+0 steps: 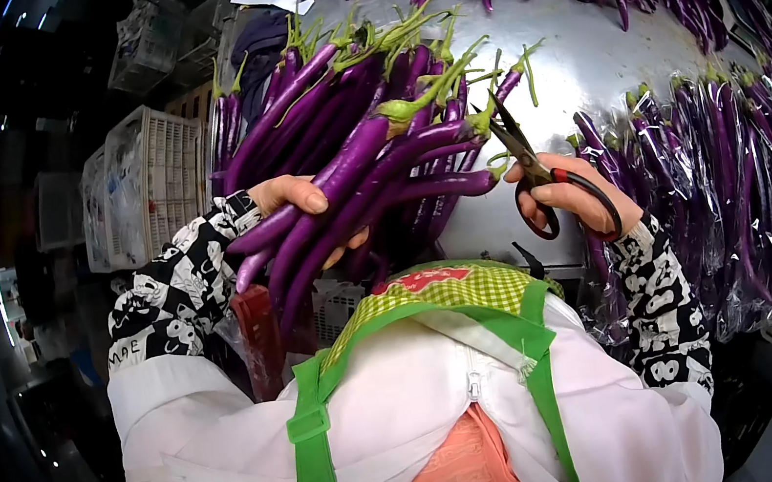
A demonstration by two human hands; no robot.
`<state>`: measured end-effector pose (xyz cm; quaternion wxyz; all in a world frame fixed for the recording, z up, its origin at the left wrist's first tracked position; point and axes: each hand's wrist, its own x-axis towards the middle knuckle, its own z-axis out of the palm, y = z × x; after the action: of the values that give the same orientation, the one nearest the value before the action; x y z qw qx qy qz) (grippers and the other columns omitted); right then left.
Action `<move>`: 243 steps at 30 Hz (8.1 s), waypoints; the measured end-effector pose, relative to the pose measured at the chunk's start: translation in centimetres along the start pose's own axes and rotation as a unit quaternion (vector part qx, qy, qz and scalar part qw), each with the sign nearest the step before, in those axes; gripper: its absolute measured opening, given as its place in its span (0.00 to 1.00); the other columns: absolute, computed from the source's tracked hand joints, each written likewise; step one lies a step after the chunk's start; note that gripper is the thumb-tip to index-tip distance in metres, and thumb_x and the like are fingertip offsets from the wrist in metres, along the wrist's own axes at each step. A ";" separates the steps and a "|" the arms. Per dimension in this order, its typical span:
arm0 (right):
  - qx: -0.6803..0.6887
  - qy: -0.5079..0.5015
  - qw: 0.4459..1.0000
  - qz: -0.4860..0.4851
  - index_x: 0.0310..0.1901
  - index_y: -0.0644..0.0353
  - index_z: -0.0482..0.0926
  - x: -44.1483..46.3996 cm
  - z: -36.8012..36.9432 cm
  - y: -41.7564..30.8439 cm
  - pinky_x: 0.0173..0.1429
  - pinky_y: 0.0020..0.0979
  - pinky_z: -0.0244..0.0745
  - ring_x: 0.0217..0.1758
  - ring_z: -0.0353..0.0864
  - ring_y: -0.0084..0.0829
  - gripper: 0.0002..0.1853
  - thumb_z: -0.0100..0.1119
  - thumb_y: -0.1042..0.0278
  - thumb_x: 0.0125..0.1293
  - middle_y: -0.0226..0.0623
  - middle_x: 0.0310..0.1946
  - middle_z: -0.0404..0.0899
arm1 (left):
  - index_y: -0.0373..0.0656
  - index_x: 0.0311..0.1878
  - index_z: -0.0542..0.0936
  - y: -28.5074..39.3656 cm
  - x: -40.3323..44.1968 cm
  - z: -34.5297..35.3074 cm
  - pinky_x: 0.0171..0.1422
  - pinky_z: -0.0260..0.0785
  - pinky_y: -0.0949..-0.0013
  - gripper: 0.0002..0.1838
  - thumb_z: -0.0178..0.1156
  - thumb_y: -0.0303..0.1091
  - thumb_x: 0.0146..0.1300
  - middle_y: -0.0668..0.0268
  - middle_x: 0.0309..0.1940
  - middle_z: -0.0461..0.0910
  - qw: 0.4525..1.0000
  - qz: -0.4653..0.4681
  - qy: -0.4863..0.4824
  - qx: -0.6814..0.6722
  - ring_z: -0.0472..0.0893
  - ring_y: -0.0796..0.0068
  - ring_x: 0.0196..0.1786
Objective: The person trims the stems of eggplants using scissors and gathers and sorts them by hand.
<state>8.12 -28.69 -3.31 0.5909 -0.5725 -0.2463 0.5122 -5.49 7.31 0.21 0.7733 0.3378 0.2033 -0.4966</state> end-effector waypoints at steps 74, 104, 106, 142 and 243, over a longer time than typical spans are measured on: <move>-0.191 0.113 0.973 0.055 0.44 0.68 0.74 1.1 0.3 2.2 0.32 0.37 0.72 0.21 0.74 0.41 0.12 0.53 0.66 0.68 0.44 0.21 0.75 | 0.37 0.73 0.57 -1.7 3.6 4.1 0.56 0.72 0.59 0.57 0.73 0.45 0.39 0.41 0.41 0.81 0.703 0.116 0.317 0.626 0.82 0.48 0.46; -0.370 0.120 0.912 -0.130 0.43 0.65 0.78 0.4 -2.9 4.8 0.28 0.33 0.67 0.20 0.71 0.29 0.10 0.58 0.67 0.65 0.36 0.18 0.71 | 0.31 0.72 0.58 -0.3 2.3 3.5 0.69 0.62 0.69 0.58 0.77 0.40 0.38 0.49 0.60 0.74 0.782 0.143 0.246 0.554 0.74 0.63 0.62; -0.412 0.291 0.856 -0.109 0.37 0.63 0.76 0.5 -2.4 5.4 0.29 0.41 0.72 0.22 0.77 0.51 0.07 0.58 0.68 0.63 0.48 0.19 0.75 | 0.32 0.71 0.60 0.2 1.9 3.7 0.69 0.62 0.69 0.56 0.78 0.40 0.39 0.55 0.60 0.74 0.818 0.170 0.245 0.492 0.73 0.68 0.61; 0.110 0.161 0.970 -0.148 0.55 0.66 0.72 6.9 7.4 0.5 0.46 0.22 0.71 0.41 0.74 0.20 0.20 0.47 0.55 0.77 0.33 0.44 0.76 | 0.32 0.65 0.69 1.8 9.8 6.4 0.67 0.71 0.58 0.38 0.64 0.44 0.54 0.54 0.57 0.76 0.905 0.395 -0.005 -0.156 0.78 0.62 0.57; -0.011 0.330 0.940 -0.088 0.67 0.65 0.59 5.0 8.3 -1.9 0.62 0.35 0.72 0.59 0.75 0.34 0.52 0.82 0.64 0.42 0.43 0.57 0.71 | 0.39 0.59 0.75 3.7 11.6 9.6 0.58 0.72 0.69 0.21 0.61 0.41 0.69 0.66 0.49 0.80 0.914 0.369 0.162 -0.048 0.79 0.76 0.49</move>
<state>3.23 -20.42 -1.17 0.6750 -0.6922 -0.0926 0.2380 2.52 -5.91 0.47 0.8734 0.4268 0.2102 -0.1039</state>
